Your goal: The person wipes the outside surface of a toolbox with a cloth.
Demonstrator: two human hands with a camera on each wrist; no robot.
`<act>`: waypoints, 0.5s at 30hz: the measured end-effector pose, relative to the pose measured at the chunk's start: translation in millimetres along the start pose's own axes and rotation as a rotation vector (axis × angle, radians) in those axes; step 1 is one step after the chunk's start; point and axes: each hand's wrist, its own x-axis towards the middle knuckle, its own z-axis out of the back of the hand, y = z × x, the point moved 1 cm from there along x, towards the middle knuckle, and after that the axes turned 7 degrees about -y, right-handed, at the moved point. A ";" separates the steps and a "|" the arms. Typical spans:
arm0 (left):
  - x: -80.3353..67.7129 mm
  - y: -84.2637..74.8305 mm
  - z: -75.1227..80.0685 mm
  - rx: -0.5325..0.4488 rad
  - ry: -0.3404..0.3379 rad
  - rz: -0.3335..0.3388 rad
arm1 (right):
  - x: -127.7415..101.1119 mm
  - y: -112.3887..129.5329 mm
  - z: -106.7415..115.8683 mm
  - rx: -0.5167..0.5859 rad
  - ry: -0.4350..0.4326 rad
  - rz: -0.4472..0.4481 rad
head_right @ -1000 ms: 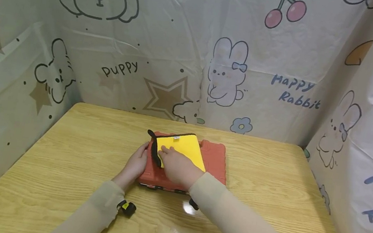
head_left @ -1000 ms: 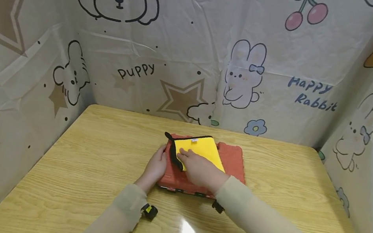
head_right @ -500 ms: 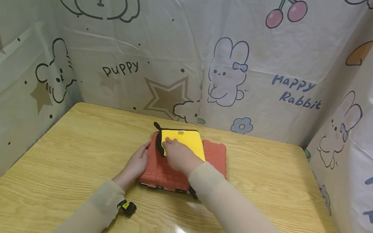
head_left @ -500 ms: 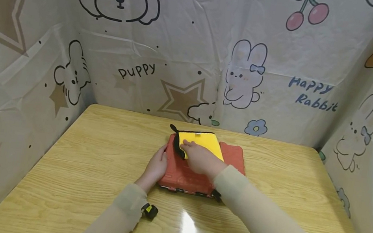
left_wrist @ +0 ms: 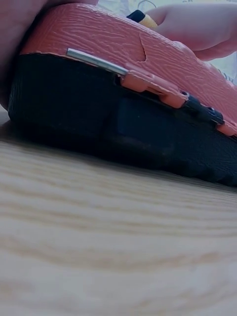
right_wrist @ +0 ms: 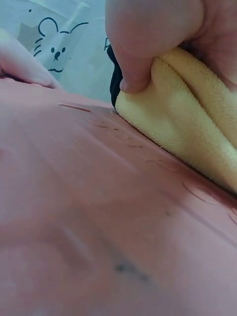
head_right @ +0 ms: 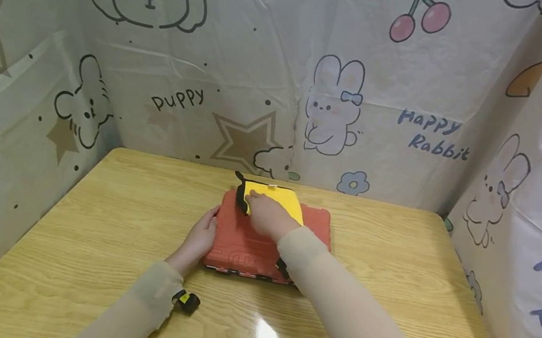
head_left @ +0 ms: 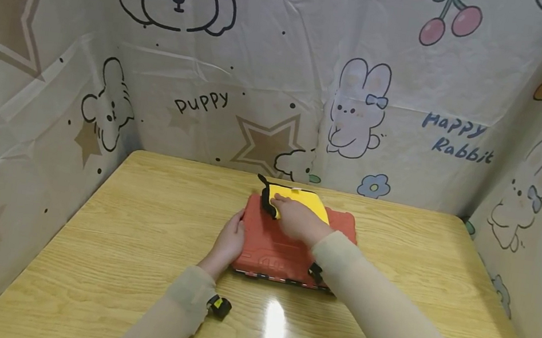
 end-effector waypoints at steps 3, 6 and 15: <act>-0.3 0.2 -1.3 -0.032 0.006 0.019 | 2.1 -3.5 0.1 0.012 -0.004 -0.001; 0.1 0.8 -2.7 -0.063 0.012 0.045 | 1.5 -4.2 1.4 0.010 -0.008 0.011; -0.4 1.1 -2.8 -0.082 0.009 0.065 | -7.3 -0.8 1.7 0.008 0.012 0.041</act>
